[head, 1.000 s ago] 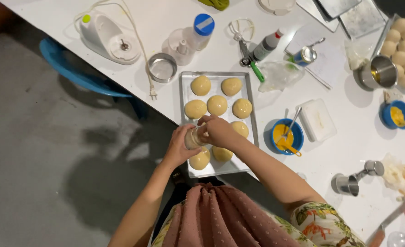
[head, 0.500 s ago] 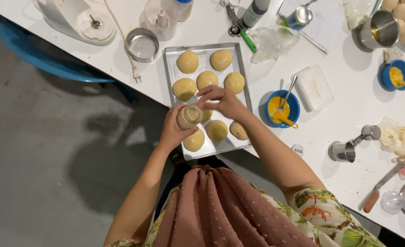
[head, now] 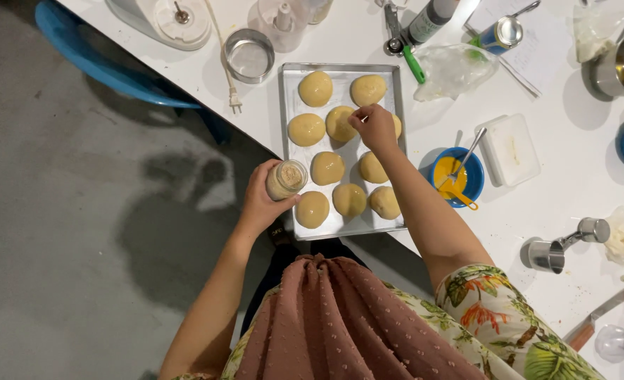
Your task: Apply egg wash to bun dough on a tray and sprinkle with sesame seeds.
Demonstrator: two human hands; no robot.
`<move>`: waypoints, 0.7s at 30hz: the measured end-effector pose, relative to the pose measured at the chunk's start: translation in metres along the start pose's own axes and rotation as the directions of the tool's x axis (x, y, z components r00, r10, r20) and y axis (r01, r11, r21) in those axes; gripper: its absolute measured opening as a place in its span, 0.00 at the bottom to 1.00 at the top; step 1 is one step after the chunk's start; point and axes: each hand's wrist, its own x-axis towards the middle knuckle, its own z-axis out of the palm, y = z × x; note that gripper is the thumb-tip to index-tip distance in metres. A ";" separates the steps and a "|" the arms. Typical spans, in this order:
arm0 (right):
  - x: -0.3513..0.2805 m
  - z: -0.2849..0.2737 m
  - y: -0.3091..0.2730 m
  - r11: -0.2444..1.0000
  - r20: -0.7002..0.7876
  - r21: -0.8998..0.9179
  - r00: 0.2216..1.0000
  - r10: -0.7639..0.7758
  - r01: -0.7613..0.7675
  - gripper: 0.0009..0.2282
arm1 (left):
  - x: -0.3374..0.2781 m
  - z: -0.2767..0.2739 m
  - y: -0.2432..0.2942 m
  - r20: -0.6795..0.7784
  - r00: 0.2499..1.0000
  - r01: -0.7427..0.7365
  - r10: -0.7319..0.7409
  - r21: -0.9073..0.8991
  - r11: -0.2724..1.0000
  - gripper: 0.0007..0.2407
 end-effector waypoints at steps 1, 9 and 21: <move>0.003 0.001 0.001 1.000 0.004 0.001 1.000 -0.003 0.003 0.08 | -0.001 -0.001 0.001 -0.004 1.000 0.003 -0.003 0.001 1.000 0.32; 0.018 -0.006 -0.006 1.000 -0.055 0.004 0.998 -0.022 0.023 0.08 | -0.004 -0.005 0.006 -0.012 1.000 -0.018 0.017 -0.009 1.000 0.31; 0.006 -0.024 -0.015 0.986 -0.007 -0.147 0.996 0.084 -0.084 0.09 | 0.002 0.001 0.001 0.011 1.000 -0.021 0.021 0.005 1.000 0.32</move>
